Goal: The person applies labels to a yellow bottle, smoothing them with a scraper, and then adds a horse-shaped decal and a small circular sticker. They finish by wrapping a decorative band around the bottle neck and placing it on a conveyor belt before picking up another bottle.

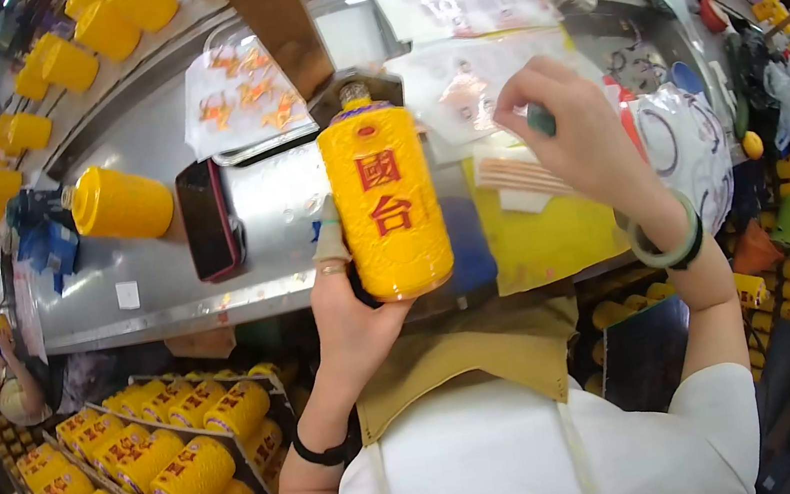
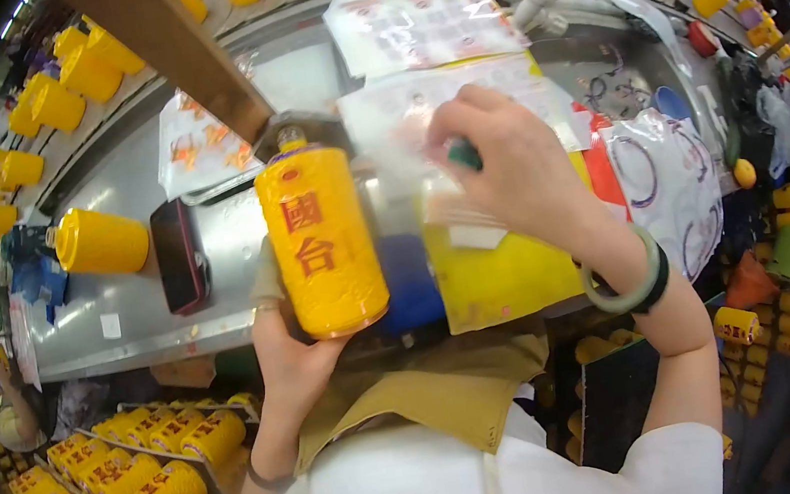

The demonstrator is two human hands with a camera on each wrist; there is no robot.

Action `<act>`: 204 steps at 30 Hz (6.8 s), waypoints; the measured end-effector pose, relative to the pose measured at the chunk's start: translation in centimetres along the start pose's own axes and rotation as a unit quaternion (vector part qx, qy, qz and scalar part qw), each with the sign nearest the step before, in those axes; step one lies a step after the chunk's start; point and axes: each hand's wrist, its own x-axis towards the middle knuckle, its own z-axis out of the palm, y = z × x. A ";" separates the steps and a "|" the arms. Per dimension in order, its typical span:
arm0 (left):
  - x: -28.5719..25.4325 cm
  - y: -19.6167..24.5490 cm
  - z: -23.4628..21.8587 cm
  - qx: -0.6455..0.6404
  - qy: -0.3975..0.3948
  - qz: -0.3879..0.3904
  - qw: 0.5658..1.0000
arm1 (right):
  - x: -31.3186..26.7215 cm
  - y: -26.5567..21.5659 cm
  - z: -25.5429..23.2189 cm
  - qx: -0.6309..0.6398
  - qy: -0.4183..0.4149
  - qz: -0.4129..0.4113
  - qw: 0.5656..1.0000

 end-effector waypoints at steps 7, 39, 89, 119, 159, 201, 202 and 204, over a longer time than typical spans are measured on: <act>0.2 1.2 -2.0 -0.180 -0.090 -0.016 0.979 | -1.0 -8.7 -0.6 0.184 -0.218 -0.085 0.955; -0.5 1.9 -1.0 -0.335 -0.053 -0.095 0.936 | -4.4 -7.1 8.8 0.477 -0.039 0.273 0.834; -0.7 1.9 0.0 -0.293 -0.025 -0.109 0.949 | -4.8 -7.3 8.0 0.524 -0.055 0.293 0.798; -0.6 2.4 0.4 -0.280 -0.017 -0.105 0.954 | -3.4 -6.8 5.3 0.508 -0.037 0.254 0.822; -0.9 1.9 0.8 -0.262 -0.001 -0.142 0.955 | -9.0 -7.2 7.2 0.340 0.068 0.193 0.918; -2.8 -1.1 -0.6 -0.214 0.048 -0.035 0.975 | -10.6 -10.3 6.3 0.277 0.081 0.226 0.930; -2.6 -1.1 -0.7 -0.147 0.055 0.006 0.988 | -10.9 -9.8 6.5 0.276 0.081 0.227 0.930; -2.3 -0.9 -0.8 -0.008 0.064 0.090 0.994 | -11.5 -8.7 6.9 0.253 0.079 0.269 0.926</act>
